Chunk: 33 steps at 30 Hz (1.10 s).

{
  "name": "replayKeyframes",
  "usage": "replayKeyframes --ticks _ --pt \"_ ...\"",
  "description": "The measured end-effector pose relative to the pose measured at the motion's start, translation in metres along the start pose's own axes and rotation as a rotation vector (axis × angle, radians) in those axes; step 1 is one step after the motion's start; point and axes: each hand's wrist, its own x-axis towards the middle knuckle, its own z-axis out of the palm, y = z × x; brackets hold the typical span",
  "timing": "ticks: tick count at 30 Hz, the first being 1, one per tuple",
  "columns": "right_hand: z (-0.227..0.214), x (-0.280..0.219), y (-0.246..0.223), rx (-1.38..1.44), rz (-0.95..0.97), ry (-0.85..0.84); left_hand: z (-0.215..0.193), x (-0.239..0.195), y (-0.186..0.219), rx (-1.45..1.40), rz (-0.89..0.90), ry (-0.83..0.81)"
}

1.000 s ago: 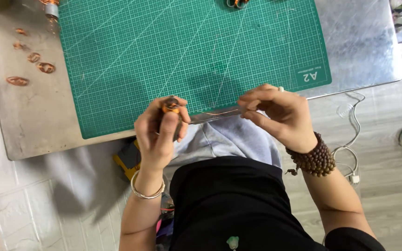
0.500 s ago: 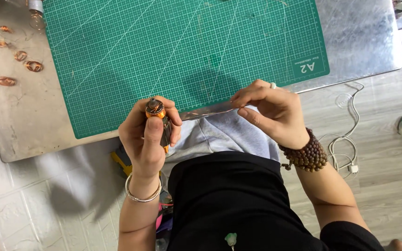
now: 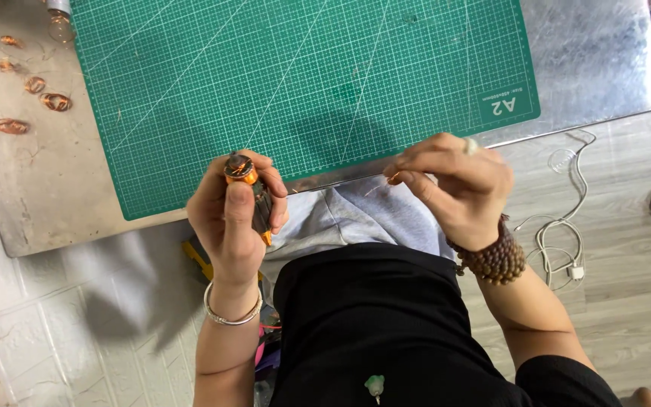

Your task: The person winds copper wire around a cylindrical object held in their left hand. They use their right hand to wrap the wire tightly and evenly around the object's surface.

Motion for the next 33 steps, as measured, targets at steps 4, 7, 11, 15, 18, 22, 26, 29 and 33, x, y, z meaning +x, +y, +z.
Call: replayKeyframes --ticks 4,7,11,15,18,22,26,29,33 --pt "-0.004 0.005 -0.007 -0.189 -0.110 -0.054 0.004 -0.002 0.004 0.003 -0.001 0.004" --pt "0.002 0.011 -0.015 -0.167 -0.075 -0.066 0.006 -0.004 0.010 0.022 -0.004 0.016" --pt "0.006 0.011 -0.025 0.024 0.081 -0.134 0.008 -0.005 0.016 0.003 -0.145 0.023" --pt "0.006 0.012 -0.026 0.039 0.056 -0.082 0.005 -0.004 0.012 -0.018 -0.178 0.095" --pt "0.004 0.016 -0.030 -0.107 -0.053 -0.111 0.004 -0.003 0.013 0.025 -0.174 0.115" --pt "-0.002 0.010 -0.028 -0.060 0.045 -0.124 0.005 -0.004 0.013 0.012 -0.175 0.119" --pt "-0.004 0.010 -0.027 0.041 0.119 -0.140 0.007 -0.005 0.013 -0.019 -0.166 0.077" --pt "-0.001 0.012 -0.030 0.020 0.128 -0.140 0.009 -0.011 0.011 -0.031 -0.154 0.024" --pt "0.006 0.013 -0.035 -0.025 0.100 -0.136 0.014 -0.020 0.003 -0.055 -0.105 -0.082"
